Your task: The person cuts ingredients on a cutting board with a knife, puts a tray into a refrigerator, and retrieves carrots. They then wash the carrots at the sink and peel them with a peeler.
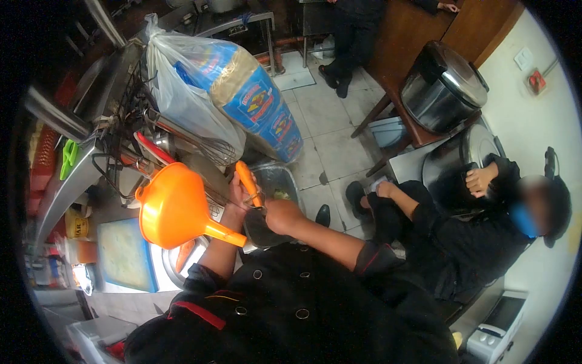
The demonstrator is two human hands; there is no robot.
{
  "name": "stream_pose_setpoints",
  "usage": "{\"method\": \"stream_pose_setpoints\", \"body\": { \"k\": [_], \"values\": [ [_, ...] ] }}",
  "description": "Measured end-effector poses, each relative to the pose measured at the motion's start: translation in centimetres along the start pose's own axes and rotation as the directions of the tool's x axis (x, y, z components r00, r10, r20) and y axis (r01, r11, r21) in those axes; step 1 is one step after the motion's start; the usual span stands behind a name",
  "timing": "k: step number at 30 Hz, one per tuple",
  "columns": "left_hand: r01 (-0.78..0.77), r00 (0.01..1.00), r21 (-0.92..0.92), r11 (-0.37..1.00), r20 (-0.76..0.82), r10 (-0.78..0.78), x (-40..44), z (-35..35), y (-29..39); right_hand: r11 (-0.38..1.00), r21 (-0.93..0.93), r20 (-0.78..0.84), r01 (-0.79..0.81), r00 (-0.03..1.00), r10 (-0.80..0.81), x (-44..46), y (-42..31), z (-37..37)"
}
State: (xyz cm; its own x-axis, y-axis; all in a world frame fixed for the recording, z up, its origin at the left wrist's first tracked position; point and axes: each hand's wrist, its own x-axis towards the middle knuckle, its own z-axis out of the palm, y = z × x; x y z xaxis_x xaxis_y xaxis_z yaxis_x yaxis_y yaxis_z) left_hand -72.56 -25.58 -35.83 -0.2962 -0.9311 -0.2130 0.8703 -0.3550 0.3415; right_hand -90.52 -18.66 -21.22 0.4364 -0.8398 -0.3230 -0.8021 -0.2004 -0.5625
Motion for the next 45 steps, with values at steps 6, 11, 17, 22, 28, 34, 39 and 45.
{"method": "stream_pose_setpoints", "body": {
  "k": [6, 11, 17, 22, 28, 34, 39, 45],
  "values": [
    [-0.112, 0.988, -0.087, 0.99, -0.112, 0.102, 2.0, -1.5, 0.4, 1.0, -0.012, 0.093, 0.021, 0.995, -0.019, -0.6, 0.4, 0.8],
    [-0.18, 0.979, -0.039, 0.983, -0.107, 0.175, 1.3, -0.7, 0.0, 1.0, 0.008, 0.094, 0.024, 0.995, -0.024, -0.7, 1.1, 1.0],
    [-0.045, 0.996, -0.049, 0.998, -0.081, 0.041, -4.4, 5.9, -1.4, 0.962, 0.266, -0.235, 0.066, 0.972, -0.002, 1.3, 1.3, 0.6],
    [0.061, 0.998, -0.14, 0.988, 0.027, -0.058, -5.4, 3.4, -2.6, 0.897, 0.438, -0.234, 0.058, 0.971, 0.052, 3.7, 1.5, 3.0],
    [0.02, 0.982, -0.064, 0.998, -0.188, -0.031, -6.8, 5.7, -1.9, 0.908, 0.417, -0.243, 0.034, 0.967, 0.075, 3.9, 2.0, 3.3],
    [-0.062, 0.964, -0.018, 0.998, -0.261, 0.055, -7.4, 5.3, -1.0, 0.942, 0.335, -0.308, 0.01, 0.946, 0.1, 3.5, 2.0, 2.9],
    [0.016, 0.987, -0.07, 0.997, -0.161, -0.027, -7.9, 2.6, -1.3, 0.966, 0.256, -0.23, 0.036, 0.973, 0.025, 2.9, 0.7, 2.5],
    [0.098, 0.995, -0.043, 0.994, -0.013, -0.099, -7.5, 5.2, -1.2, 0.964, 0.258, -0.302, 0.058, 0.953, 0.024, 2.9, 0.6, 2.3]
  ]
}}
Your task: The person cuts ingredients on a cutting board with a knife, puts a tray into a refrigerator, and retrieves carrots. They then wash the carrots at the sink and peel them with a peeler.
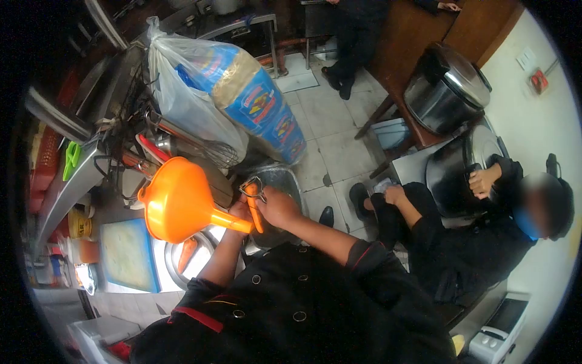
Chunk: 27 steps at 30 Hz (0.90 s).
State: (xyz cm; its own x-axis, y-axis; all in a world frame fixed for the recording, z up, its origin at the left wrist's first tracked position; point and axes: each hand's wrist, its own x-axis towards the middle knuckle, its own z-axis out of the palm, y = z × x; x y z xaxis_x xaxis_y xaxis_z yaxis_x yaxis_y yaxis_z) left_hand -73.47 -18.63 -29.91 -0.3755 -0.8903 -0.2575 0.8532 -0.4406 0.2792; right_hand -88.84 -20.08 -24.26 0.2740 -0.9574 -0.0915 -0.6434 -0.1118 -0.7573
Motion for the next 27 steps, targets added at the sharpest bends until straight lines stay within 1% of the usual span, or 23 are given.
{"method": "stream_pose_setpoints", "body": {
  "k": [2, 4, 5, 6, 8, 13, 15, 16, 17, 18, 19, 20, 21, 22, 23, 24, 26, 27],
  "values": [
    [0.04, 0.997, -0.001, 0.999, 0.071, -0.039, -0.2, 1.1, 0.0, 1.0, -0.015, -0.014, 0.001, 1.0, -0.001, -0.1, 0.4, 0.0],
    [0.046, 0.996, 0.011, 0.999, 0.077, -0.046, 0.1, 0.7, -0.1, 0.999, -0.031, -0.025, 0.007, 1.0, -0.008, -0.1, 0.5, -0.1],
    [0.046, 0.996, 0.021, 0.999, 0.081, -0.048, 0.2, 0.5, -0.1, 0.999, -0.05, -0.016, -0.02, 1.0, 0.019, -0.2, 0.6, -0.1],
    [0.046, 0.996, 0.022, 0.999, 0.082, -0.048, 0.2, 0.7, -0.1, 0.997, -0.068, -0.007, -0.045, 0.999, 0.045, -0.3, 0.5, -0.1],
    [-0.027, 0.999, 0.089, 0.996, 0.032, 0.024, 0.2, 1.2, -0.2, 0.996, -0.079, 0.0, -0.05, 0.999, 0.05, -0.3, 0.5, -0.1],
    [-0.029, 0.999, 0.045, 0.999, 0.028, 0.028, 1.4, -1.8, -0.2, 0.994, -0.071, 0.037, -0.077, 0.996, 0.08, 0.1, 0.4, -0.6],
    [-0.024, 0.999, 0.02, 1.0, 0.026, 0.024, 1.6, -2.7, 0.1, 0.982, 0.047, -0.07, 0.184, 0.981, -0.181, 0.7, 1.4, -0.3],
    [-0.045, 0.999, 0.027, 0.999, 0.02, 0.045, 1.5, -2.8, 0.2, 0.981, 0.047, -0.07, 0.186, 0.981, -0.183, 0.9, 1.5, -0.6],
    [-0.066, 0.998, 0.033, 0.997, 0.013, 0.065, 1.5, -2.8, 0.2, 0.936, 0.351, 0.144, -0.023, 0.989, -0.03, 1.2, 1.7, -1.2],
    [-0.066, 0.998, 0.033, 0.997, 0.014, 0.066, 1.5, -2.3, 0.4, 0.775, 0.567, 0.384, -0.279, 0.922, 0.051, 1.3, 1.4, -2.0],
    [-0.004, 0.98, 0.109, 0.994, 0.201, -0.018, 1.5, -1.1, 0.6, 0.775, 0.567, 0.384, -0.279, 0.922, 0.051, 1.2, 1.4, -2.4],
    [0.044, 0.921, 0.194, 0.98, 0.373, -0.115, 1.3, 0.1, 0.6, 0.663, 0.656, 0.454, -0.361, 0.89, 0.035, 1.1, 1.4, -2.8],
    [0.045, 0.92, 0.195, 0.98, 0.374, -0.116, 1.1, 0.8, 0.6, 0.534, 0.721, 0.519, -0.441, 0.855, 0.006, 1.1, 1.4, -3.0],
    [0.053, 0.933, 0.164, 0.985, 0.343, -0.107, 0.9, 1.5, 0.6, 0.534, 0.721, 0.518, -0.44, 0.856, 0.006, 1.0, 1.5, -3.1],
    [0.06, 0.946, 0.132, 0.989, 0.31, -0.099, 0.7, 2.1, 0.6, 0.499, 0.728, 0.536, -0.471, 0.844, 0.014, 1.0, 1.5, -3.1],
    [0.06, 0.945, 0.132, 0.989, 0.31, -0.099, 0.5, 2.7, 0.5, 0.462, 0.732, 0.555, -0.5, 0.832, 0.022, 1.0, 1.5, -3.2],
    [-0.029, 0.98, 0.113, 0.993, 0.199, 0.006, 0.2, 3.6, 0.3, 0.448, 0.737, 0.556, -0.506, 0.831, 0.023, 0.9, 1.4, -3.3],
    [-0.03, 0.98, 0.113, 0.993, 0.197, 0.007, 0.2, 3.7, 0.2, 0.434, 0.742, 0.558, -0.511, 0.829, 0.023, 0.9, 1.3, -3.5]
  ]
}}
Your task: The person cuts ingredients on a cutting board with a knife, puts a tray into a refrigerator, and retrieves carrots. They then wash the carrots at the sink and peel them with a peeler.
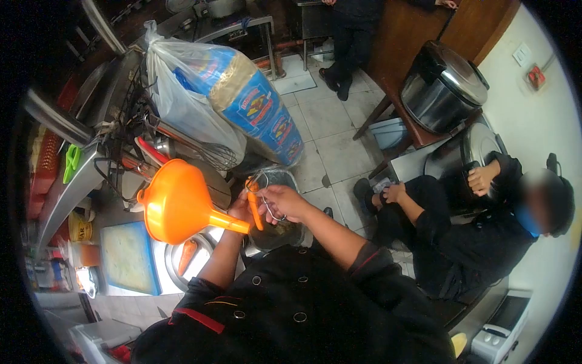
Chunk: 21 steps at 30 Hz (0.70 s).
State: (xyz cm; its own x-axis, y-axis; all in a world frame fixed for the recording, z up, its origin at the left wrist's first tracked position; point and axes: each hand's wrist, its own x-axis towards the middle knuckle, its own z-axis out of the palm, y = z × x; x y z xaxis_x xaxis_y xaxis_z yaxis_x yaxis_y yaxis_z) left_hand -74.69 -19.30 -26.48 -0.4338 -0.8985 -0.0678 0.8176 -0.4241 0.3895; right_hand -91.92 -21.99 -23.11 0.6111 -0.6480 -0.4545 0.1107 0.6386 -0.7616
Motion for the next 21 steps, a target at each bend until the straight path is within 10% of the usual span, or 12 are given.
{"method": "stream_pose_setpoints", "body": {
  "k": [6, 15, 21],
  "values": [
    [0.004, 0.982, 0.006, 1.0, -0.188, -0.003, 0.1, -3.1, -0.3, 0.992, 0.123, 0.063, -0.034, 0.998, 0.027, -0.2, -0.3, -0.1],
    [0.108, 0.994, -0.049, 0.993, 0.036, -0.106, 0.8, -5.4, -0.6, 0.961, 0.272, 0.059, -0.056, 0.997, 0.042, 1.3, 1.3, -0.1],
    [0.016, 0.961, -0.203, 0.979, -0.266, -0.07, 2.9, -4.7, -0.2, 0.981, 0.18, 0.033, -0.075, 0.997, 0.071, 0.9, 1.6, 0.6]
  ]
}}
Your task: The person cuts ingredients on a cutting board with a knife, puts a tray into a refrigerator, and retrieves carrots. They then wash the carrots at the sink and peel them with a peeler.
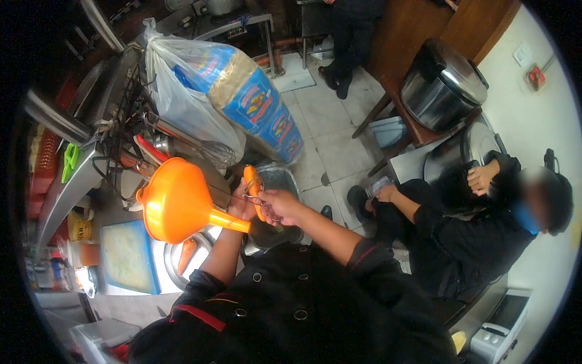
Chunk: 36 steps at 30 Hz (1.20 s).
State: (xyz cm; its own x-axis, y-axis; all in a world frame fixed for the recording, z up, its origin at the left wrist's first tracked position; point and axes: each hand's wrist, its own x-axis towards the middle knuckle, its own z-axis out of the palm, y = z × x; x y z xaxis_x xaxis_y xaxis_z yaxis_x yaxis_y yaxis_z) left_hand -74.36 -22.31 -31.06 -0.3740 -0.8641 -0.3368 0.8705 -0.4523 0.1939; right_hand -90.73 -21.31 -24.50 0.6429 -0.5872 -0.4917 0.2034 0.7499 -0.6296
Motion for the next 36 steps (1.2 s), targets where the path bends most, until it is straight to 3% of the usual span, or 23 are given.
{"method": "stream_pose_setpoints", "body": {
  "k": [2, 5, 6, 10, 13, 15, 17, 19, 21, 23, 25, 26, 28, 29, 31, 33, 34, 36],
  "values": [
    [-0.058, 0.995, 0.029, 0.998, 0.087, 0.055, 1.1, -0.7, 0.4, 1.0, -0.008, 0.004, -0.028, 1.0, 0.028, -0.3, 0.2, -0.3],
    [-0.004, 0.98, -0.009, 1.0, 0.197, 0.005, 1.9, -0.8, 1.1, 0.996, -0.043, -0.009, -0.078, 0.997, 0.077, -1.0, 0.6, -0.4],
    [-0.003, 0.96, 0.064, 0.998, 0.281, -0.015, 2.1, -1.3, 1.5, 0.993, -0.075, -0.019, -0.096, 0.995, 0.095, -1.2, 0.7, -0.4],
    [-0.052, 0.976, 0.077, 0.996, 0.215, 0.035, 4.0, -3.9, 2.5, 0.982, -0.097, -0.031, -0.162, 0.987, 0.16, -1.5, 1.5, -0.6],
    [-0.073, 0.985, -0.088, 0.993, 0.152, 0.086, 5.9, -7.0, 3.0, 0.956, -0.142, -0.071, -0.258, 0.966, 0.25, -1.8, 2.0, -0.6],
    [-0.051, 0.972, -0.222, 0.974, 0.214, 0.1, 6.7, -8.1, 3.5, 0.925, -0.116, -0.105, -0.362, 0.93, 0.351, -2.1, 2.2, -0.6],
    [-0.074, 0.976, -0.182, 0.981, 0.187, 0.108, 6.4, -8.2, 3.4, 0.921, -0.166, -0.126, -0.353, 0.934, 0.336, -2.2, 2.5, -0.6],
    [-0.099, 0.98, -0.142, 0.985, 0.159, 0.121, 5.8, -7.5, 2.9, 0.937, -0.193, -0.147, -0.293, 0.952, 0.268, -2.5, 2.0, -0.2],
    [-0.059, 0.998, -0.033, 0.998, -0.001, 0.059, 4.6, -6.8, 2.1, 0.935, -0.264, -0.185, -0.239, 0.963, 0.194, -2.6, 0.7, 0.6],
    [-0.065, 0.997, -0.002, 0.998, 0.028, 0.065, 2.8, -5.4, 1.1, 0.925, -0.331, -0.219, -0.186, 0.969, 0.116, -2.2, 0.3, 0.8],
    [-0.077, 0.996, 0.028, 0.997, 0.056, 0.075, 0.4, -1.8, 0.2, 0.957, -0.291, -0.232, 0.006, 0.97, -0.077, -1.3, 0.6, 0.6],
    [-0.049, 0.997, 0.05, 0.998, 0.061, 0.045, -1.1, 0.8, -0.1, 0.957, -0.291, -0.227, 0.006, 0.971, -0.075, -1.1, 0.4, 0.6],
    [-0.06, 0.995, 0.078, 0.995, 0.08, 0.054, -1.2, -0.5, -0.4, 0.816, -0.571, -0.262, 0.085, 0.924, -0.279, -0.7, 0.1, 0.8],
    [-0.063, 0.995, 0.081, 0.995, 0.079, 0.057, -1.2, -1.1, -0.5, 0.817, -0.57, -0.258, 0.088, 0.925, -0.28, -0.5, 0.1, 1.0],
    [-0.059, 0.998, -0.022, 0.998, -0.028, 0.058, -1.4, -0.3, -0.6, 0.551, -0.831, -0.27, 0.08, 0.808, -0.524, 0.2, 0.4, 1.2],
    [-0.037, 0.996, -0.02, 0.999, -0.087, 0.035, -2.4, 1.1, -0.8, 0.602, -0.782, -0.251, 0.162, 0.801, -0.543, 3.5, 3.3, -0.7],
    [-0.052, 0.998, 0.045, 0.998, -0.032, 0.053, -2.9, 2.0, -0.9, 0.643, -0.727, -0.234, 0.239, 0.794, -0.56, 4.1, 3.6, -0.7],
    [-0.07, 0.997, 0.111, 0.991, 0.026, 0.068, -3.4, 3.1, -1.0, 0.645, -0.729, -0.245, 0.227, 0.794, -0.556, 3.7, 3.5, -0.3]
  ]
}}
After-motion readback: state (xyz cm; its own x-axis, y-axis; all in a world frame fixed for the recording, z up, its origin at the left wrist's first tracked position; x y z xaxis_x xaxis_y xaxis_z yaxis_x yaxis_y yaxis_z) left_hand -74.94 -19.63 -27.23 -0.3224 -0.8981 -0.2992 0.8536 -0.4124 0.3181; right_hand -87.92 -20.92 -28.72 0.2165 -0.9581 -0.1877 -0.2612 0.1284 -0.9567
